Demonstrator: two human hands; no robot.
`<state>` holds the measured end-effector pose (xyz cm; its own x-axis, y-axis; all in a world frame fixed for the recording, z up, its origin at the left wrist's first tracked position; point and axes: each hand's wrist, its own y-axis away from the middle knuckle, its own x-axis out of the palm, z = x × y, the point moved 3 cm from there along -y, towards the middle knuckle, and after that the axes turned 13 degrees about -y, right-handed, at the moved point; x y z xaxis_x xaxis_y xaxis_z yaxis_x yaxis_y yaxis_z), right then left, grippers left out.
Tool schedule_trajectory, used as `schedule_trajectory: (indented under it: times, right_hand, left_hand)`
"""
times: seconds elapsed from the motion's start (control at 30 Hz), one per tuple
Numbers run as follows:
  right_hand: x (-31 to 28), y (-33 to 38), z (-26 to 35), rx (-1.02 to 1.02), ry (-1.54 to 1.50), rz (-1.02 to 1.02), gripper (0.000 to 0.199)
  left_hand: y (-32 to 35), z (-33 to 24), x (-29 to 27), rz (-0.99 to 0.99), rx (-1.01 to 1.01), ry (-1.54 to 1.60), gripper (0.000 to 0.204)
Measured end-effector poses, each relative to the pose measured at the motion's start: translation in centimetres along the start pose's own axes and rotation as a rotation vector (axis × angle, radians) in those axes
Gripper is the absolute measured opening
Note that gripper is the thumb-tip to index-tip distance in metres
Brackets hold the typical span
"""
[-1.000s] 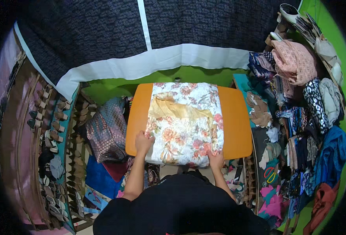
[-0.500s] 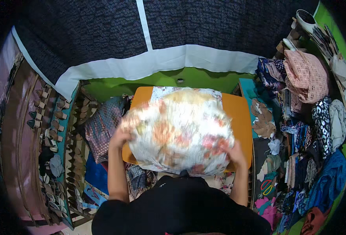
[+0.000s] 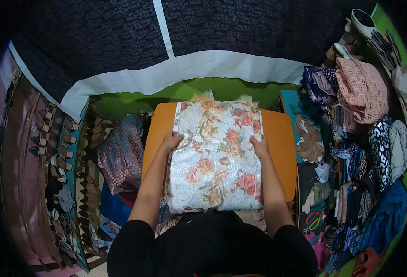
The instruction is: The person is folding a large piece of white and floral-patterned fabric and placing it on a stack of other cloths.
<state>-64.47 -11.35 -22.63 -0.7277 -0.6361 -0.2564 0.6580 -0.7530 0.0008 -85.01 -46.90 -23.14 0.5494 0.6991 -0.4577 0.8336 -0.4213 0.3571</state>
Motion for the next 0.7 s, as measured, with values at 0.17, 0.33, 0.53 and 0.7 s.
schedule_trajectory:
  times: [0.17, 0.33, 0.53, 0.7]
  right_hand:
    - [-3.6, 8.3, -0.5, -0.257, 0.496, -0.178, 0.059]
    - [-3.0, 12.0, 1.7, 0.107, 0.757, -0.116, 0.047]
    - [-3.3, 14.1, 1.4, 0.131, 0.645, -0.089, 0.042]
    - [-4.4, 20.2, 1.6, 0.014, 0.658, -0.174, 0.032]
  left_hand:
    - [8.8, -1.5, 1.5, -0.368, -0.072, -0.480, 0.050]
    - [15.2, -2.3, 3.5, -0.474, -0.351, -0.797, 0.063]
    - [16.8, 0.1, 4.3, -0.411, -0.133, -0.500, 0.033]
    - [20.6, 4.3, 3.3, -0.344, -0.043, -0.461, 0.036]
